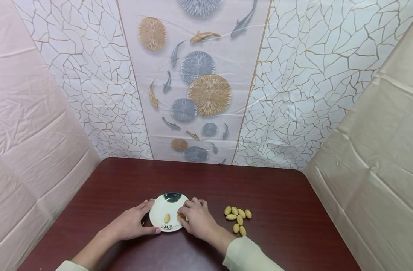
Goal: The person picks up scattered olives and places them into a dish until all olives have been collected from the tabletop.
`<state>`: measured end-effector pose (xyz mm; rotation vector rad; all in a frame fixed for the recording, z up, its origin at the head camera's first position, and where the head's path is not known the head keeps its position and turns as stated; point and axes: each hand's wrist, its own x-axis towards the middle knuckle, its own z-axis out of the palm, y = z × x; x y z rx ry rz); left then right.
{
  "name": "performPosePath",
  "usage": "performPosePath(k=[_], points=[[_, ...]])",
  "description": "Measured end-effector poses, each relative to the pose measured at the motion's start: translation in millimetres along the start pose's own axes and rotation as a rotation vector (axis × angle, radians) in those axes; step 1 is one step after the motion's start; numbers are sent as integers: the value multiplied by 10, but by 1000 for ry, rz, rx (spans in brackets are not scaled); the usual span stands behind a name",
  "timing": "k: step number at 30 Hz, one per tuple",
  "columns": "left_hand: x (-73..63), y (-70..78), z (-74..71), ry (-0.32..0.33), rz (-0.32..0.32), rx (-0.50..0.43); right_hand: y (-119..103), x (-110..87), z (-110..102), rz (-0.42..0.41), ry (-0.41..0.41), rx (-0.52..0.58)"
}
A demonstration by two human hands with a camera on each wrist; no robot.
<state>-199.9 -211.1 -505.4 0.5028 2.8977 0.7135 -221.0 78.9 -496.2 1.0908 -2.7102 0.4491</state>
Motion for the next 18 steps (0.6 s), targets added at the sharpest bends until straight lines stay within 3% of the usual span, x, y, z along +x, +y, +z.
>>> performPosePath(k=[18], points=[[0,7,1,6,0,4,-30,7,46,-16,17,-5]])
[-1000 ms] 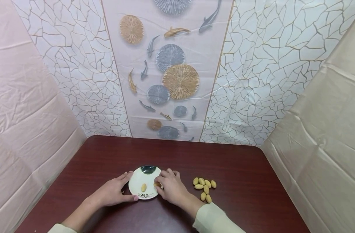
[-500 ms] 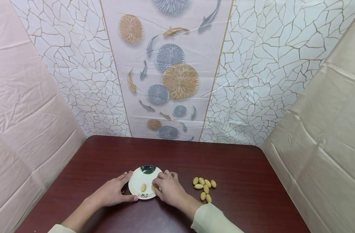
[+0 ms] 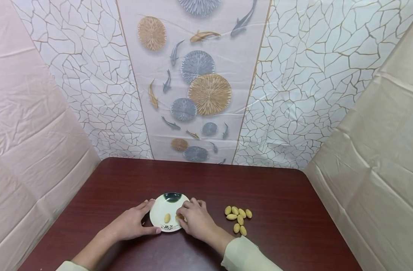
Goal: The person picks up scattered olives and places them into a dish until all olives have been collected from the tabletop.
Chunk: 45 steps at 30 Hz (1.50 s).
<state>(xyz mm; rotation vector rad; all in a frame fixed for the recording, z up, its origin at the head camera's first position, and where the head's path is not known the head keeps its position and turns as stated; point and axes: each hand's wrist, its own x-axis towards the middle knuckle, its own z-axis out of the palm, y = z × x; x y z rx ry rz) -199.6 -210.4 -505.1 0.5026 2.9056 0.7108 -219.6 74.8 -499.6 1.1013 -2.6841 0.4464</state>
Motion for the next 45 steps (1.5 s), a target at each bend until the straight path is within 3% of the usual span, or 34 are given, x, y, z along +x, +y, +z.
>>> performPosePath(k=[21,45], points=[[-12,34,-12,-6,-7,5,13,-19,-24,20,10,34],[-10,47,-22,-4,0,10,178,-229,-101,42,93,49]])
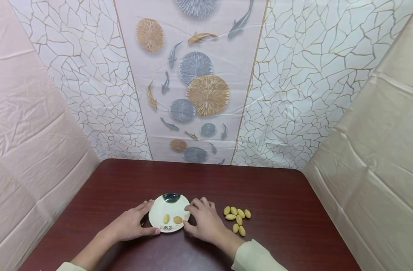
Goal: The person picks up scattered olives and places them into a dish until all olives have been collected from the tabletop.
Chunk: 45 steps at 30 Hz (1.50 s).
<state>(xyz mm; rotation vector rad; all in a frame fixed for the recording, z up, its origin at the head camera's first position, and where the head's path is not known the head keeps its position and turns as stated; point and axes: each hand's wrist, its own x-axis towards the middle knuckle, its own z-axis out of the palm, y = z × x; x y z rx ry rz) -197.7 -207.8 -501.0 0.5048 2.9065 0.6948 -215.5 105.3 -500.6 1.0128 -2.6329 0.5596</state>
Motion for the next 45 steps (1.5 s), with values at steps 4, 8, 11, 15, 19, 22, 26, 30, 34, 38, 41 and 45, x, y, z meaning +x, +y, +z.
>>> performPosePath(k=[4,8,11,15,19,22,26,30,34,38,41,45], points=[[-8,2,-8,-8,-2,-4,38,-43,-27,29,-17,-2],[-7,0,-5,-12,-4,-9,64,-83,-57,39,-33,-7],[-5,-5,3,-11,-7,-12,75,-112,-81,40,-40,-11],[-4,-12,11,-7,-7,-10,98,-160,-103,48,-44,-27],[-3,-14,14,-10,-8,-8,133,-213,-121,52,-37,-46],[0,-16,17,-12,-12,-8,163,-244,-139,53,-30,-58],[-1,-7,8,-14,-17,-7,200,-281,-168,66,-34,-66],[0,-8,4,-20,-19,-10,232,-314,-193,79,-44,-70],[-5,-17,16,-22,-19,-12,256,-342,-214,78,-51,-73],[3,-21,23,-22,-18,-14,287,-371,-255,78,-46,-89],[12,-23,25,-24,-19,-12,313,-396,-288,90,-48,-103],[16,-32,26,-23,-19,-8,355,-428,-321,107,-54,-109]])
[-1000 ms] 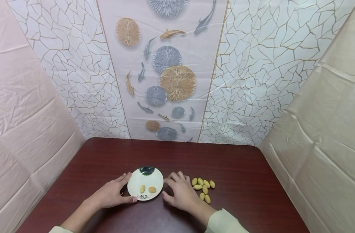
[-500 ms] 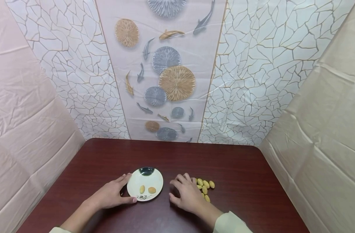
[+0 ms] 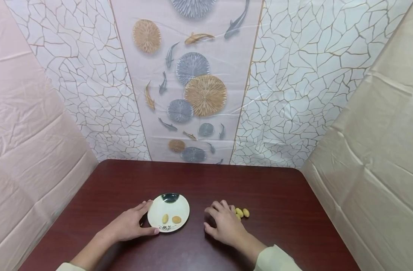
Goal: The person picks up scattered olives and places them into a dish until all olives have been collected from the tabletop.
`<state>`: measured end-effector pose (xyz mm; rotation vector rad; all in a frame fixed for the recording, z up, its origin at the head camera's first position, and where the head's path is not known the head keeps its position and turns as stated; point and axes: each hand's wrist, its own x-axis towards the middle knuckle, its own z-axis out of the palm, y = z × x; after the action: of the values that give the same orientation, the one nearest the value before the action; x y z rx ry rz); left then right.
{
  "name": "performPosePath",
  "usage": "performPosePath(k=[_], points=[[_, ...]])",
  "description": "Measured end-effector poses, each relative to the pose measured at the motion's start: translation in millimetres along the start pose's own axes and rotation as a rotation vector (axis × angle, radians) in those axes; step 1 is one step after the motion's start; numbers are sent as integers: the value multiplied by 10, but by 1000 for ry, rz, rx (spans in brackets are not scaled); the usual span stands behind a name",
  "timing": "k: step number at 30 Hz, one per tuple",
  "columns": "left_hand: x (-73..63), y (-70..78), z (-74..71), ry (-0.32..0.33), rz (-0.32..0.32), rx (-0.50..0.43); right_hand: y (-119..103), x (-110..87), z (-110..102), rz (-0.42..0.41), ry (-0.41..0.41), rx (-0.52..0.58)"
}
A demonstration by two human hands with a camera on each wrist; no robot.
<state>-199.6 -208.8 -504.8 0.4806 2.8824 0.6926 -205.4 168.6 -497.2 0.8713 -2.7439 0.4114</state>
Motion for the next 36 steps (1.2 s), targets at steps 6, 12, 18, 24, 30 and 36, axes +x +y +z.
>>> performPosePath(k=[6,12,18,24,30,36], points=[[-7,-5,-2,5,6,1,77,-39,-36,10,-3,-5],[-5,0,-17,4,3,-1,168,-62,-39,42,-2,-35],[2,-6,-7,2,-5,3,217,-82,-52,62,5,-64],[-4,-18,5,4,-3,1,257,-83,-84,64,4,-73],[-4,-18,6,11,2,4,312,-81,-119,81,8,-74],[4,-32,19,7,1,8,367,-89,-108,93,14,-84]])
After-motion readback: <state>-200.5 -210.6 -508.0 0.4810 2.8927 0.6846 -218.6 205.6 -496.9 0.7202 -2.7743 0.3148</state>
